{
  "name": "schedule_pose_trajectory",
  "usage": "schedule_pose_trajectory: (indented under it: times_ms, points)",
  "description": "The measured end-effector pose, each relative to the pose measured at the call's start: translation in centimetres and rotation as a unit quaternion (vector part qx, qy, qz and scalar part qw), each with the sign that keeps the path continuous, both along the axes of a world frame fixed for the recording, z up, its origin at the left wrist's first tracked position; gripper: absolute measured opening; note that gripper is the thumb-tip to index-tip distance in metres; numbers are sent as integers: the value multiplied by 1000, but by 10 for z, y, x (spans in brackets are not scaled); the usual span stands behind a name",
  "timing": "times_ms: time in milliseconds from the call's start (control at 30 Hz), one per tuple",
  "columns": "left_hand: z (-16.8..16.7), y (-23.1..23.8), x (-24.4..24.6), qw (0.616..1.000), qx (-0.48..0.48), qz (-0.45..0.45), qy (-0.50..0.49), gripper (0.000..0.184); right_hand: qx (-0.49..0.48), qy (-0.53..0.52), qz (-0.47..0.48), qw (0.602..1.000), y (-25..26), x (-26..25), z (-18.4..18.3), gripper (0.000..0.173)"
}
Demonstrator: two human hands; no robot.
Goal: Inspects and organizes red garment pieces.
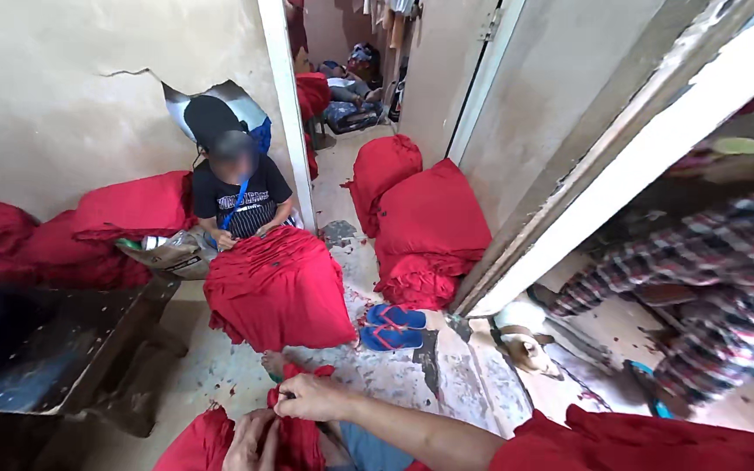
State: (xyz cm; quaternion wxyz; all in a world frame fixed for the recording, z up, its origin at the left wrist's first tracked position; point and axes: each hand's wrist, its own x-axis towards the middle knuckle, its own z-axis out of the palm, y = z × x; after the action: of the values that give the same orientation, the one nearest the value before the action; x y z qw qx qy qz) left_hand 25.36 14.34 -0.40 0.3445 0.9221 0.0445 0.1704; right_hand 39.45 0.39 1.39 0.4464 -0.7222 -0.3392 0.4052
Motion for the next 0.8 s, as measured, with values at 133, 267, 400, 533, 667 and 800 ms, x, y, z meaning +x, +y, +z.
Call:
schedule_pose_trajectory:
  times_ms: [133, 267, 400, 533, 667, 800]
  points:
    - [2, 0, -3, 994, -87, 13, 63, 38, 13, 6, -7, 1000, 5, -2, 4, 30]
    - [2, -2, 1, 997, -43, 45, 35, 22, 8, -4, 8, 1000, 4, -4, 13, 30]
    - [4, -2, 1, 996, -60, 53, 29, 22, 19, 69, -22, 997, 4, 4, 16, 25]
    - [10, 2, -1, 981, -171, 48, 84, 26, 51, 147, -51, 986, 1, 11, 13, 16]
    - [17, 3, 0, 962, -249, 53, 102, 27, 72, 92, -44, 992, 0, 11, 6, 23]
    - [21, 4, 0, 943, -308, 59, 112, 28, 38, -41, -5, 998, -4, 13, 7, 37]
